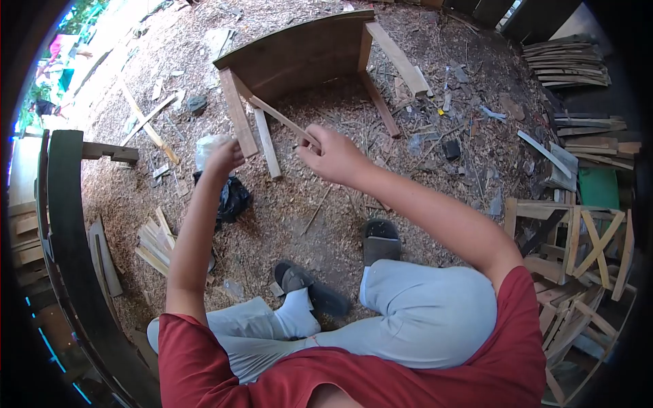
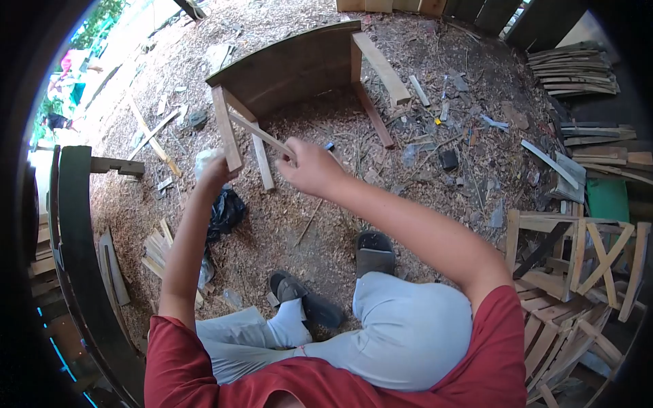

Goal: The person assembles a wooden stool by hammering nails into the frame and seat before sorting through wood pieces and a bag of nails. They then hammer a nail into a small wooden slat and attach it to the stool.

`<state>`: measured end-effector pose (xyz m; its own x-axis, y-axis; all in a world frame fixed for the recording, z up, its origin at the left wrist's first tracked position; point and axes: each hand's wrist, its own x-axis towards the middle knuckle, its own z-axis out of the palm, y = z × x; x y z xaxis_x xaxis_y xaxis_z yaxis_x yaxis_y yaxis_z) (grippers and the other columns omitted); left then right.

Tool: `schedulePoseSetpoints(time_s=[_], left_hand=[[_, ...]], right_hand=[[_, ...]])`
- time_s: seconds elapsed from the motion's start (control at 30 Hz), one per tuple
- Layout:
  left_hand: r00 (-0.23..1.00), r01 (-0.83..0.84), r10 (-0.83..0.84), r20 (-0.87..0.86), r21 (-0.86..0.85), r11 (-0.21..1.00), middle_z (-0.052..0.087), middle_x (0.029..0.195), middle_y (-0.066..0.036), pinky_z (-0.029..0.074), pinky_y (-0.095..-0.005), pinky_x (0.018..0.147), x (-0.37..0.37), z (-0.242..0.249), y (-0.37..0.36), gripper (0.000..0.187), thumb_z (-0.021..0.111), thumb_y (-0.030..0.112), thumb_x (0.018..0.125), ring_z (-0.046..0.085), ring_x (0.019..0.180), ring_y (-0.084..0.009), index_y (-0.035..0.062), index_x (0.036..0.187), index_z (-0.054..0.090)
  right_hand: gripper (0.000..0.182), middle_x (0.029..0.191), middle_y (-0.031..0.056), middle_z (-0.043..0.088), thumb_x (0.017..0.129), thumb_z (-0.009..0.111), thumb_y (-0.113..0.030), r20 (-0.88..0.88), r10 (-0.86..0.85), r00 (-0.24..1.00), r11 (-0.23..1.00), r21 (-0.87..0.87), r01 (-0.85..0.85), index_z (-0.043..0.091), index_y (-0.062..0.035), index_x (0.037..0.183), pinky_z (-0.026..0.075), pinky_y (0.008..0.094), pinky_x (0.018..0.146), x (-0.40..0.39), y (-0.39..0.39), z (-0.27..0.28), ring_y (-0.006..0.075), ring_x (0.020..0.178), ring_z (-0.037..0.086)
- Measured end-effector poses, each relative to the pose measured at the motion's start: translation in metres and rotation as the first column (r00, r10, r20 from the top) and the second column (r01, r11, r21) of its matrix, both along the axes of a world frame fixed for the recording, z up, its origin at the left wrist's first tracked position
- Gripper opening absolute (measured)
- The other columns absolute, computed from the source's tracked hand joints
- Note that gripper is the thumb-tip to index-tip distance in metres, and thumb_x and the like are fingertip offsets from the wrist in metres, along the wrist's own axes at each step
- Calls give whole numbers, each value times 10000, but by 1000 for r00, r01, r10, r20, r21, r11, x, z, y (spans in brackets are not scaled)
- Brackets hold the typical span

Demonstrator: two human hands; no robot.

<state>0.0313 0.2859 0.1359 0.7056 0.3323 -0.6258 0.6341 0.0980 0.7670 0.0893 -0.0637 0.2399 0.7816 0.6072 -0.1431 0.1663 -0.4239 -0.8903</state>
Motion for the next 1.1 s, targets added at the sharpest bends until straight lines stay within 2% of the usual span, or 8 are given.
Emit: schedulePoseSetpoints(time_s=[0.07,0.13,0.2,0.27,0.53,0.7,0.8,1.1], left_hand=[[986,168,-169,12,75,983,769,1194,-70,627,-349,819,2,-47,7,442,630,388,1093,766,1010,-207,70,1399,649],[997,-72,71,-13,-264,962,789,1088,-120,616,-343,681,17,-127,28,413,736,280,1036,765,809,-217,36,1363,676],[979,197,-171,-107,311,930,669,782,-67,556,-370,545,34,-108,-13,513,694,479,1056,716,666,-211,-33,1070,710],[958,275,-280,-58,458,845,665,775,-68,547,-325,509,43,-61,-46,346,688,321,1062,668,584,-188,-22,1099,673],[990,92,-120,80,291,952,673,801,-71,546,-321,508,68,-72,-35,296,681,276,1056,660,577,-184,-8,1134,653],[985,-37,7,171,172,984,679,820,-73,545,-318,507,80,-73,-29,267,676,244,1051,654,572,-181,3,1159,638],[975,-100,78,210,95,990,682,831,-75,545,-316,507,91,-71,-30,253,674,224,1048,651,568,-179,9,1174,629],[917,-153,198,346,-155,976,693,865,-79,544,-310,506,68,-56,-38,235,665,166,1040,641,559,-173,28,1220,602]], right_hand=[[329,791,151,668,1017,707,-351,33,-29,999,998,61,27,640,-29,1003,510,451,681,5,10,-2,281,710,665],[317,760,137,653,1047,683,-337,-91,6,996,998,69,1,639,-26,1008,507,439,676,13,20,2,263,692,655],[310,754,126,664,1059,679,-336,-125,25,992,995,97,-13,678,-27,1032,511,427,683,20,31,-1,249,691,655],[315,782,131,695,1053,691,-340,-121,42,992,971,237,-12,717,-26,1066,531,414,706,27,47,-1,255,717,683],[478,943,177,746,941,827,-443,-122,141,983,981,151,-122,727,-6,1108,575,445,812,56,120,11,328,894,754],[776,1016,214,747,808,917,-535,86,-24,996,995,100,16,641,47,1241,592,438,904,62,144,10,358,978,768],[793,1056,233,751,791,922,-541,-109,97,989,991,100,-86,649,63,1226,592,437,928,81,147,17,343,1022,768],[602,997,171,734,886,881,-371,7,176,984,976,126,-175,633,65,1221,611,364,747,108,108,59,209,853,738]])
